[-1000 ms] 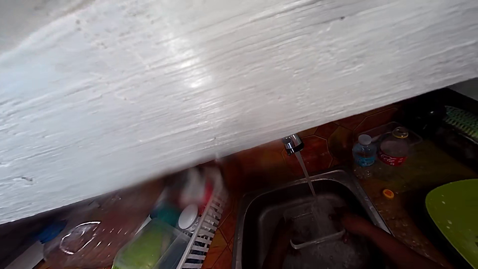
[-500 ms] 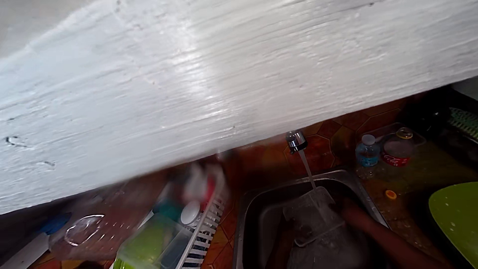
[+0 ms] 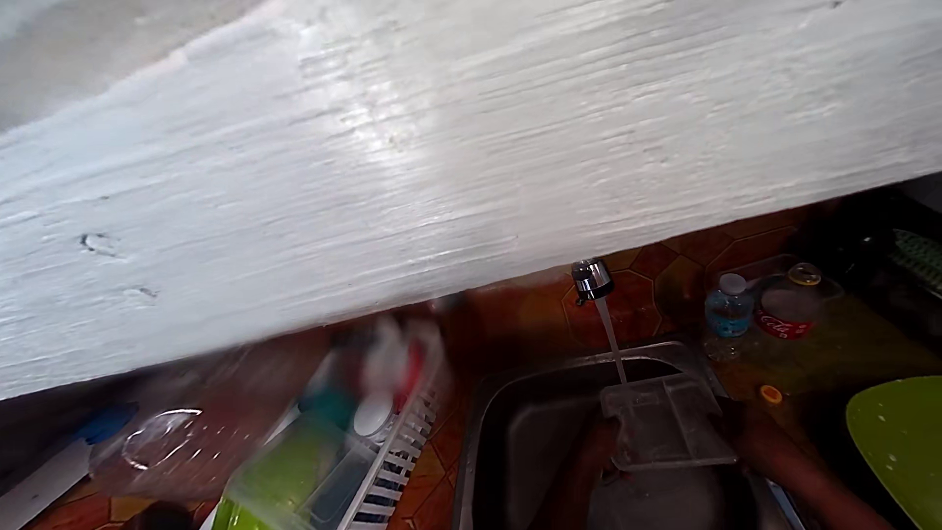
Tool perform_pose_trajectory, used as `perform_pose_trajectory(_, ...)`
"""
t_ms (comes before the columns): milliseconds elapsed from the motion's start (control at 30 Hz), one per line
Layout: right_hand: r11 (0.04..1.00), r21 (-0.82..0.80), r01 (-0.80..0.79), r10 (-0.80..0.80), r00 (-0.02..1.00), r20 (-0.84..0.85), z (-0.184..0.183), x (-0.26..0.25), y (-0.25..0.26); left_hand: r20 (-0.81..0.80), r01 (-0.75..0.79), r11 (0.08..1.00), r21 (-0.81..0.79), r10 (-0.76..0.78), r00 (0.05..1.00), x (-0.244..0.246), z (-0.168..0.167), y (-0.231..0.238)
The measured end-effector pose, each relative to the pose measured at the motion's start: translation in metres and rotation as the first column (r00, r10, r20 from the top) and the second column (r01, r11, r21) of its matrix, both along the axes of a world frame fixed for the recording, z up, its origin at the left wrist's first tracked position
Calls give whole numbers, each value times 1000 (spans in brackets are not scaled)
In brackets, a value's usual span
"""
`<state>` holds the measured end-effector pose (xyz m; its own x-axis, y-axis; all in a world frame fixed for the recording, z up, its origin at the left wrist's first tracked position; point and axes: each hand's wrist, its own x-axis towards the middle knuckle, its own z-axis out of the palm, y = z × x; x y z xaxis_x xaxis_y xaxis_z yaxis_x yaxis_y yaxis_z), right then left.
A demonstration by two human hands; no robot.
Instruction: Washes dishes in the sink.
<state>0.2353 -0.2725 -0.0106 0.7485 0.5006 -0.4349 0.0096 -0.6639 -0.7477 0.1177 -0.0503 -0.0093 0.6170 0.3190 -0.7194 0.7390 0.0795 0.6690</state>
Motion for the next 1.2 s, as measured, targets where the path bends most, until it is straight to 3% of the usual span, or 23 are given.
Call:
perform_pose_trajectory(100,999,5,-43,43,998,43,3,-2,-13,-23,15,999,-28,-16,1000,-3,-1,-10)
perform_pose_trajectory(233,999,5,-46,46,998,-34,-3,4,-14,-42,51,998,-42,-53,998,-9,-10,-9)
perform_pose_trajectory(467,998,45,-32,33,999,-10,-1,-4,20,14,1,988,151,-3,1000,-10,5,14)
perform_pose_trajectory(667,993,-10,-115,115,993,16,-8,-4,24,1,-77,997,7,77,997,-30,-12,11)
perform_pose_trajectory(900,994,85,-65,65,998,5,-6,-3,27,149,-67,967,246,31,988,-26,-6,15)
perform_pose_trajectory(1033,977,212,3,27,990,-139,-32,-17,36,181,12,813,583,-145,973,-32,7,15)
perform_pose_trajectory(1200,978,190,84,-13,937,-349,-40,-28,64,98,77,549,832,-282,954,-39,36,2)
